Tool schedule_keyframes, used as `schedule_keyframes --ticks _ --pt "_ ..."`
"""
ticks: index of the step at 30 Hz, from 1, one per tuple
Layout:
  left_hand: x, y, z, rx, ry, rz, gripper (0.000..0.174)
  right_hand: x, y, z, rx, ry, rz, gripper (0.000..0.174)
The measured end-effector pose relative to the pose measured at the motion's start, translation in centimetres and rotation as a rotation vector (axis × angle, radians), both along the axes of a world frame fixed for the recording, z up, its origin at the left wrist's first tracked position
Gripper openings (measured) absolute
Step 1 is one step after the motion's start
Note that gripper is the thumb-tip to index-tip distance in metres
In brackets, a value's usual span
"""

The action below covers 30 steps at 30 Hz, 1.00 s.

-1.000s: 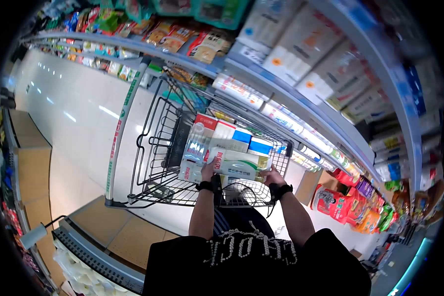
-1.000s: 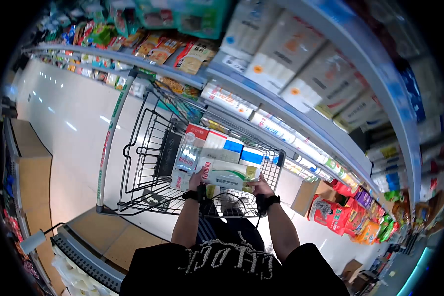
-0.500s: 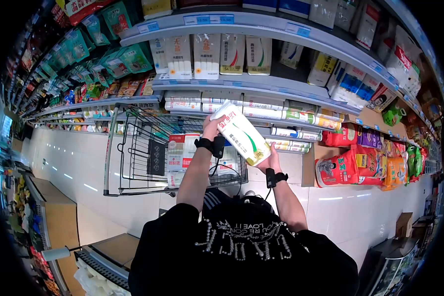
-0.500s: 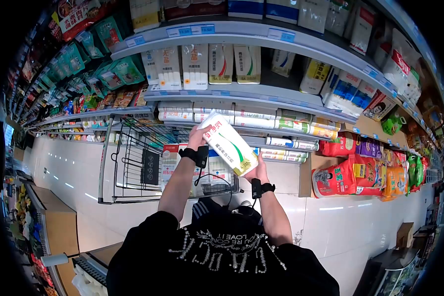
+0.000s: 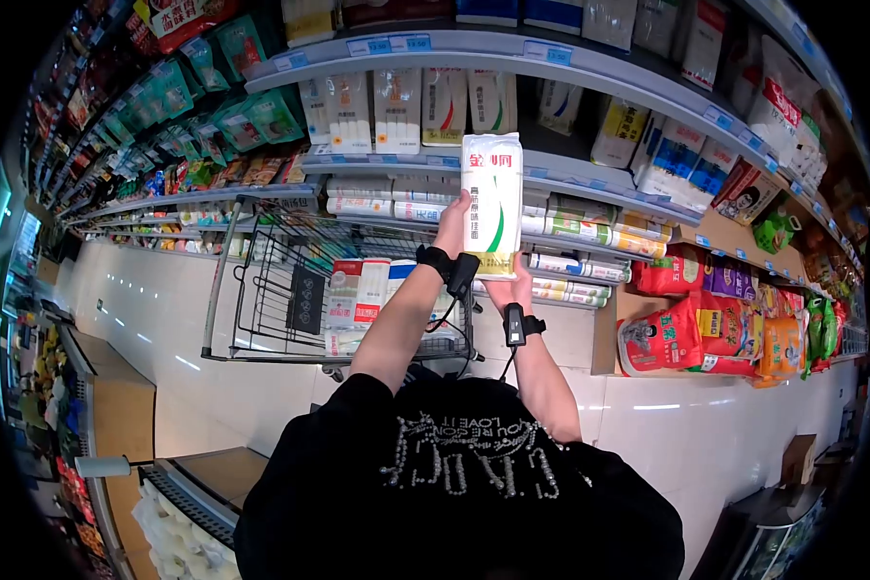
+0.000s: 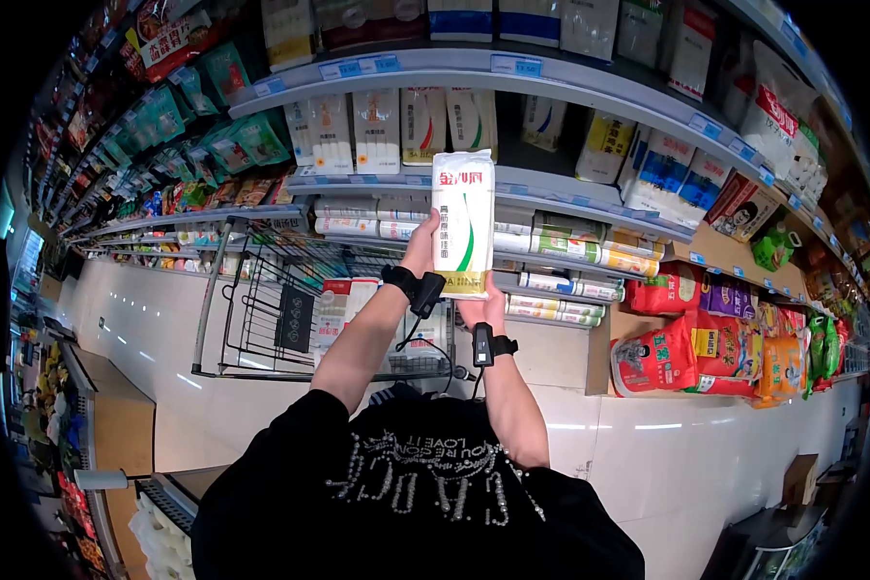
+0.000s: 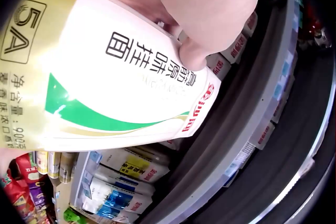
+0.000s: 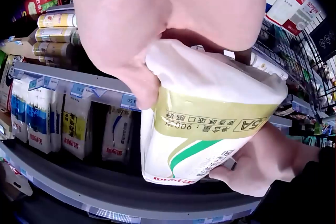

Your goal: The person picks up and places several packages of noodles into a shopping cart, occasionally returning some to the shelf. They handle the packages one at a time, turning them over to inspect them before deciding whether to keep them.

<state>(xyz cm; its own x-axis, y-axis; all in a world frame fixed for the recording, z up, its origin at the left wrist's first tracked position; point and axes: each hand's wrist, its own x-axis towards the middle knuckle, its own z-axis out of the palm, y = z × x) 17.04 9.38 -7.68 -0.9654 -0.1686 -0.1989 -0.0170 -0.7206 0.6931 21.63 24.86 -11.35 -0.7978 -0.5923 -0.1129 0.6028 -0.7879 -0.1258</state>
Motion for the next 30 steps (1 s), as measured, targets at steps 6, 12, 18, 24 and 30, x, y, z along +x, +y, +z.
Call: schedule_keyframes --ticks 6,12,18,24,30 --pt "1.2 -0.6 0.4 -0.153 -0.012 -0.054 0.034 -1.5 2.0 -2.9 0.246 0.209 0.041 0.039" --pt "2.4 0.2 0.9 -0.042 0.001 -0.012 0.034 -3.0 1.9 -2.0 0.302 0.092 0.024 0.027" --pt "3.2 -0.2 1.2 0.098 -0.030 -0.005 0.039 -2.8 2.7 0.1 0.343 0.186 0.035 0.027" --pt "3.5 0.1 1.3 0.155 -0.018 -0.013 0.040 -2.3 2.8 0.8 0.352 0.164 0.022 0.031" --pt "3.4 0.7 1.1 0.164 -0.014 -0.044 0.041 -2.9 3.2 -0.3 0.369 0.192 0.010 0.033"
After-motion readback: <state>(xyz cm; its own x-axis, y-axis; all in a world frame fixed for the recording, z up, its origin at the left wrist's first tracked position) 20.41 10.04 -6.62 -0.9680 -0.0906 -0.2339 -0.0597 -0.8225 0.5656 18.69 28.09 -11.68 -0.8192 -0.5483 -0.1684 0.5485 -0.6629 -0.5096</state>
